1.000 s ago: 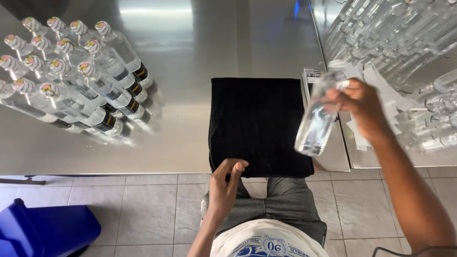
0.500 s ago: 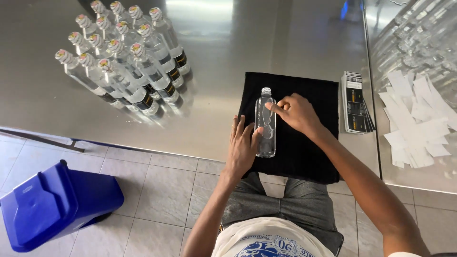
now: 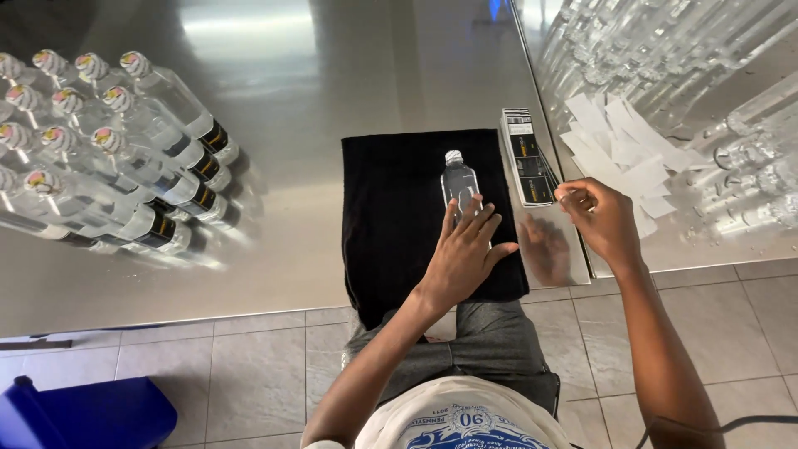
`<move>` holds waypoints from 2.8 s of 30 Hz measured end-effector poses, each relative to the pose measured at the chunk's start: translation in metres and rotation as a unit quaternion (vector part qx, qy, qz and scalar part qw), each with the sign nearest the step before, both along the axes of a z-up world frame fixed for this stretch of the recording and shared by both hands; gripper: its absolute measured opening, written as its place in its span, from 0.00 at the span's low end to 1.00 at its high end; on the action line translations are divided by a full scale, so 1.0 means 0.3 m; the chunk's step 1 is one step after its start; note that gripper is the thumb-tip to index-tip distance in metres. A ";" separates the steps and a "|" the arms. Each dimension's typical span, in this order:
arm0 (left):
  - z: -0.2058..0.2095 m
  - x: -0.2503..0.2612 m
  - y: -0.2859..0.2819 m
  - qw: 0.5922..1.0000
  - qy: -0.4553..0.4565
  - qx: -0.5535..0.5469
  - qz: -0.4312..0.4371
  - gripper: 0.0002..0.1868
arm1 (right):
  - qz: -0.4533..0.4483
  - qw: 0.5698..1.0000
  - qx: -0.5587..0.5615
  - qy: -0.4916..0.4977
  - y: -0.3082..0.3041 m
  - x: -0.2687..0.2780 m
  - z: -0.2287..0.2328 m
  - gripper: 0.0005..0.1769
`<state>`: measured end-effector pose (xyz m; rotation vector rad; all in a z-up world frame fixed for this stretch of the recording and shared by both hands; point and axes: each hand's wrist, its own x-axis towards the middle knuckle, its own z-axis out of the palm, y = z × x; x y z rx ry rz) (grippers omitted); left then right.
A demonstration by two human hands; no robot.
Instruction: A person manually applies adhesive labels to clear plastic water bottles at a stainless steel workstation.
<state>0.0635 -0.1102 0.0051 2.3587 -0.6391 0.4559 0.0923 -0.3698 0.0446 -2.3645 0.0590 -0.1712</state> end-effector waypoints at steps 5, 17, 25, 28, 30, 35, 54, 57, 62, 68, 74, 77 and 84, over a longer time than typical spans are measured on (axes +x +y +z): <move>-0.016 0.022 -0.067 0.996 -0.072 0.044 -0.018 0.42 | -0.027 0.994 -0.039 -0.094 -0.074 0.030 -0.120 0.09; -0.015 -0.154 0.381 0.987 0.117 -0.100 0.047 0.30 | 0.138 0.966 -0.210 -0.055 0.120 0.011 -0.139 0.31; -0.027 -0.161 0.440 0.975 0.156 -0.109 0.117 0.36 | 0.073 0.971 -0.126 -0.188 0.052 0.030 -0.202 0.21; -0.025 -0.159 0.443 0.969 0.163 -0.126 0.136 0.35 | 0.006 0.970 -0.035 -0.240 0.075 0.000 -0.124 0.19; -0.008 -0.166 0.446 0.967 0.164 -0.134 0.143 0.34 | -0.034 0.962 0.006 -0.272 0.105 -0.037 -0.068 0.19; 0.070 -0.177 0.418 0.952 0.126 -0.227 0.163 0.22 | -0.078 0.862 0.483 -0.133 0.192 -0.120 -0.023 0.16; 0.211 -0.186 0.229 0.757 0.221 -0.612 0.059 0.18 | 0.073 0.927 -0.040 -0.365 0.416 -0.295 0.059 0.14; 0.244 -0.214 0.189 0.749 0.237 -0.617 0.038 0.18 | 0.143 0.903 -0.073 -0.398 0.516 -0.282 0.125 0.22; 0.221 -0.240 0.188 0.704 0.266 -0.658 -0.002 0.12 | 0.143 0.902 -0.026 -0.407 0.567 -0.273 0.129 0.23; 0.198 -0.235 0.185 0.702 0.272 -0.658 -0.010 0.11 | 0.135 0.937 0.101 -0.305 0.600 -0.319 0.135 0.17; 0.178 -0.247 0.168 0.731 0.266 -0.629 -0.007 0.12 | 0.079 0.957 0.233 -0.152 0.567 -0.334 0.141 0.13; 0.166 -0.249 0.167 0.749 0.252 -0.613 -0.003 0.12 | 0.049 0.945 0.311 -0.091 0.528 -0.338 0.095 0.09; 0.141 -0.231 0.208 0.800 0.202 -0.563 0.048 0.11 | 0.014 0.934 0.336 -0.120 0.500 -0.365 0.079 0.06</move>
